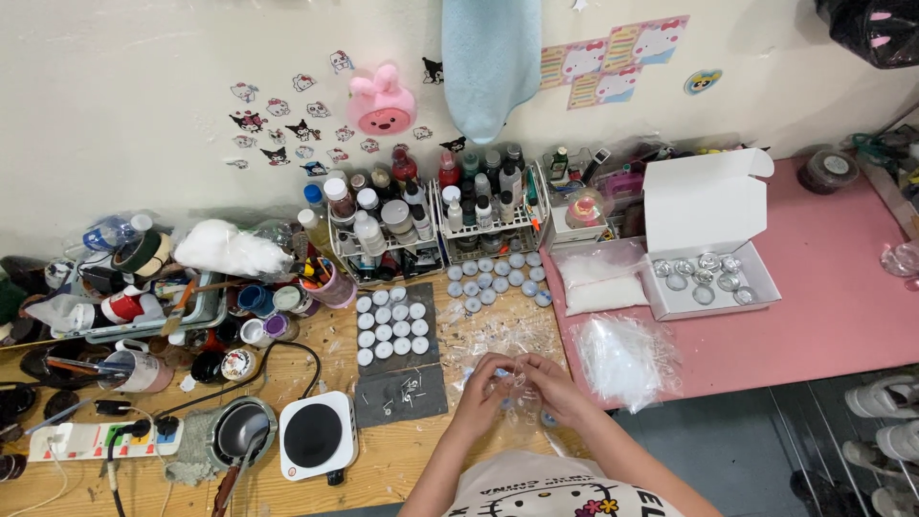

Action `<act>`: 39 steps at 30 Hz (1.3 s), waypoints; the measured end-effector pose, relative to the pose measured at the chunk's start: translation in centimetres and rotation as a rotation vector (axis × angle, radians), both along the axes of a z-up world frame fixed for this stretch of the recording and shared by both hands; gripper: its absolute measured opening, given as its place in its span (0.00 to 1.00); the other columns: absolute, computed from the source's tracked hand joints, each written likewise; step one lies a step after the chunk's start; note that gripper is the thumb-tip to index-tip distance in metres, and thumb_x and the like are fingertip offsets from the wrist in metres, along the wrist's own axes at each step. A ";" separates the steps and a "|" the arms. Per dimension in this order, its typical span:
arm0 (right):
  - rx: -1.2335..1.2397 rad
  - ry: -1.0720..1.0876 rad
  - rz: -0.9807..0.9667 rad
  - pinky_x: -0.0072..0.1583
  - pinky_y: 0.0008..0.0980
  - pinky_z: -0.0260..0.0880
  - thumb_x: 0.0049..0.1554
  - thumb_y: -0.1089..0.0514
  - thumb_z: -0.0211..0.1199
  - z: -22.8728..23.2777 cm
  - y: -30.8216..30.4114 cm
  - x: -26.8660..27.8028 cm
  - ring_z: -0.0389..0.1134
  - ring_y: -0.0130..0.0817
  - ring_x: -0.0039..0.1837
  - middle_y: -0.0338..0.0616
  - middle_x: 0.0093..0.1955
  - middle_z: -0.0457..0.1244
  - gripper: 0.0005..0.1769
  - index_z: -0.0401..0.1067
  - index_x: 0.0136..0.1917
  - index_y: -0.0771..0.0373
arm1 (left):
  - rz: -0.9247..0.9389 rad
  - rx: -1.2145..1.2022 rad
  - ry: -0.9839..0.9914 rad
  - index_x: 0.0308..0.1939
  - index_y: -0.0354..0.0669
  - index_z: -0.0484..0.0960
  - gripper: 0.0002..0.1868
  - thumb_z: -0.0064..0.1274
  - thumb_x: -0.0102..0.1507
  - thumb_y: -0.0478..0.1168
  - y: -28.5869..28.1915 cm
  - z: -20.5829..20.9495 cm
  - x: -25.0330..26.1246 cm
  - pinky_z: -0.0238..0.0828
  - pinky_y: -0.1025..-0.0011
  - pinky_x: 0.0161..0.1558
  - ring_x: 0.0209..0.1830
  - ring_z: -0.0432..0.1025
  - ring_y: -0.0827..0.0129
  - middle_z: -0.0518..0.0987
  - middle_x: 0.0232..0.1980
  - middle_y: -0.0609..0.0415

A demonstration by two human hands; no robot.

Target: Packaging small tealight candles into individual plastic bags at a workshop bench.

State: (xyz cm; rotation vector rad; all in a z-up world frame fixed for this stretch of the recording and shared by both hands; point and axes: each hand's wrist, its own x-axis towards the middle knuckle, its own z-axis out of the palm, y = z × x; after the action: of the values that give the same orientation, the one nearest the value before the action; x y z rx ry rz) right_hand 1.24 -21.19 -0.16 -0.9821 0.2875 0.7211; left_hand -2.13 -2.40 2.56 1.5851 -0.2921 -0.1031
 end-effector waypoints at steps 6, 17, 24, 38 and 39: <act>0.247 0.128 -0.002 0.52 0.37 0.74 0.63 0.55 0.56 -4.6 0.0 -0.6 0.69 0.31 0.47 0.40 0.46 0.68 0.12 0.68 0.59 0.58 | 0.355 0.078 0.010 0.60 0.35 0.66 0.31 0.64 0.56 0.37 -0.9 0.2 0.9 0.68 0.69 0.51 0.58 0.68 0.68 0.71 0.62 0.51; -0.010 -0.088 0.031 0.63 0.38 0.72 0.65 0.46 0.47 3.7 -0.8 1.6 0.72 0.36 0.61 0.44 0.60 0.71 0.25 0.72 0.62 0.65 | 0.302 -0.242 0.302 0.44 0.30 0.85 0.07 0.61 0.63 0.30 1.4 -4.9 1.9 0.77 0.76 0.46 0.42 0.80 0.74 0.87 0.41 0.51; -0.301 -0.471 0.057 0.58 0.33 0.77 0.58 0.61 0.67 1.3 -1.5 1.9 0.76 0.35 0.55 0.48 0.51 0.73 0.13 0.79 0.54 0.70 | 0.292 -0.188 0.334 0.45 0.32 0.85 0.07 0.62 0.63 0.31 1.0 -4.7 2.2 0.77 0.76 0.43 0.40 0.80 0.74 0.87 0.40 0.50; -0.224 -0.367 0.042 0.55 0.31 0.74 0.60 0.60 0.64 0.3 -1.2 1.1 0.74 0.32 0.55 0.46 0.52 0.73 0.15 0.77 0.58 0.69 | 0.250 -0.256 0.383 0.42 0.42 0.63 0.19 0.61 0.61 0.28 1.3 -2.3 2.1 0.74 0.77 0.36 0.40 0.80 0.73 0.87 0.43 0.46; -0.227 -0.375 0.048 0.56 0.30 0.75 0.60 0.60 0.64 0.2 -1.2 1.1 0.74 0.32 0.55 0.46 0.53 0.73 0.15 0.77 0.59 0.69 | 0.229 -0.227 0.361 0.40 0.43 0.60 0.20 0.61 0.62 0.28 1.5 -2.3 2.1 0.74 0.76 0.35 0.40 0.80 0.73 0.87 0.43 0.45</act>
State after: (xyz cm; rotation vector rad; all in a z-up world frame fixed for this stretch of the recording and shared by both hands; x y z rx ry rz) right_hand 2.30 -22.41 0.00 -1.3208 0.0172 0.5405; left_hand -0.06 -0.87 0.26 1.3342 0.1549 -0.1693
